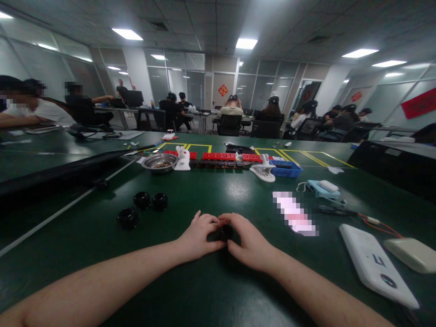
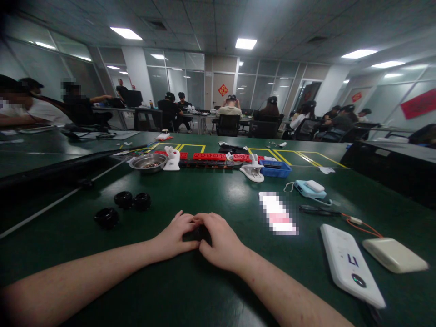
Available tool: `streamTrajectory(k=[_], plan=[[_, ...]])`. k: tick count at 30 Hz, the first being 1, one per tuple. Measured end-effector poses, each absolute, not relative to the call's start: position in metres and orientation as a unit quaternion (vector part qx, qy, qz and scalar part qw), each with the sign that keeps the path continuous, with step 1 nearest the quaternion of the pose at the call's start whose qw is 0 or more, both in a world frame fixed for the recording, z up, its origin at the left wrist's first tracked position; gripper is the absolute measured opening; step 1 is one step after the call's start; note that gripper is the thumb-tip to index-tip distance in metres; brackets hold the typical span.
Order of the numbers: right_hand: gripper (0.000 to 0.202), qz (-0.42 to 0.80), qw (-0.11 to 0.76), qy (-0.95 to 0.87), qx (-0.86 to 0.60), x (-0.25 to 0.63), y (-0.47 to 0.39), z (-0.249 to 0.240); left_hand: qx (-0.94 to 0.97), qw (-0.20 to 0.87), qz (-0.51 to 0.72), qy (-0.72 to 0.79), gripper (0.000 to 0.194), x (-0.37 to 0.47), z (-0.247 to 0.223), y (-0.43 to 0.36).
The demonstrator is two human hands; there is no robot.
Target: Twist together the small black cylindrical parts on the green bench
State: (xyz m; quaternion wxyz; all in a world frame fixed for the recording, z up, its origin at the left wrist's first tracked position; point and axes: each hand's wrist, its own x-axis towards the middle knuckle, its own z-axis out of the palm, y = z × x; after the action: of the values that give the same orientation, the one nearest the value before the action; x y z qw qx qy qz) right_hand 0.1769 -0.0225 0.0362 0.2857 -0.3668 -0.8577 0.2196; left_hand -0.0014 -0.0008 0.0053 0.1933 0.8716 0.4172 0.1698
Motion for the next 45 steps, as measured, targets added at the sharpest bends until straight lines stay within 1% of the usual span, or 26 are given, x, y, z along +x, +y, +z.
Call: streamTrajectory(k=[5,8,11,14,16,19,22,25,30,34,37,40,43,45], plan=[[0.044,0.173,0.306,-0.838,-0.417,0.1765,-0.0198,0.0325,0.872,0.190,0.171,0.417,0.028,-0.0013,0.0071,-0.0026],[0.042,0.154,0.301,-0.827,-0.450,0.1765,-0.0173,0.0298,0.872,0.192,0.174,0.416,0.027,-0.0009,0.0080,-0.0032],[0.039,0.172,0.295,-0.838,-0.426,0.1770,-0.0184,0.0319,0.872,0.194,0.175,0.414,0.028,-0.0008,0.0068,-0.0023],[0.046,0.202,0.295,-0.855,-0.376,0.1775,-0.0213,0.0359,0.872,0.195,0.174,0.414,0.031,-0.0012,0.0055,-0.0013],[0.049,0.203,0.298,-0.856,-0.371,0.1775,-0.0218,0.0365,0.872,0.193,0.174,0.416,0.030,-0.0014,0.0056,-0.0014],[0.042,0.179,0.308,-0.840,-0.410,0.1770,-0.0197,0.0339,0.871,0.191,0.173,0.418,0.026,-0.0013,0.0074,-0.0024],[0.038,0.163,0.298,-0.825,-0.452,0.1764,-0.0177,0.0323,0.871,0.194,0.171,0.419,0.026,-0.0011,0.0097,-0.0032],[0.034,0.177,0.278,-0.833,-0.443,0.1759,-0.0193,0.0353,0.871,0.200,0.168,0.416,0.027,-0.0013,0.0100,-0.0030],[0.048,0.198,0.269,-0.863,-0.378,0.1762,-0.0227,0.0389,0.870,0.193,0.169,0.420,0.029,-0.0016,0.0069,-0.0021],[0.045,0.172,0.290,-0.842,-0.421,0.1772,-0.0190,0.0332,0.872,0.191,0.168,0.418,0.026,-0.0008,0.0081,-0.0034],[0.042,0.171,0.284,-0.829,-0.451,0.1774,-0.0173,0.0316,0.872,0.192,0.169,0.417,0.027,-0.0002,0.0096,-0.0042],[0.038,0.198,0.278,-0.839,-0.424,0.1770,-0.0198,0.0354,0.872,0.191,0.170,0.417,0.029,-0.0002,0.0085,-0.0035],[0.048,0.227,0.279,-0.857,-0.368,0.1768,-0.0231,0.0387,0.873,0.188,0.169,0.417,0.032,-0.0008,0.0061,-0.0021],[0.051,0.222,0.285,-0.858,-0.364,0.1769,-0.0230,0.0374,0.873,0.186,0.170,0.418,0.030,-0.0012,0.0052,-0.0015]])
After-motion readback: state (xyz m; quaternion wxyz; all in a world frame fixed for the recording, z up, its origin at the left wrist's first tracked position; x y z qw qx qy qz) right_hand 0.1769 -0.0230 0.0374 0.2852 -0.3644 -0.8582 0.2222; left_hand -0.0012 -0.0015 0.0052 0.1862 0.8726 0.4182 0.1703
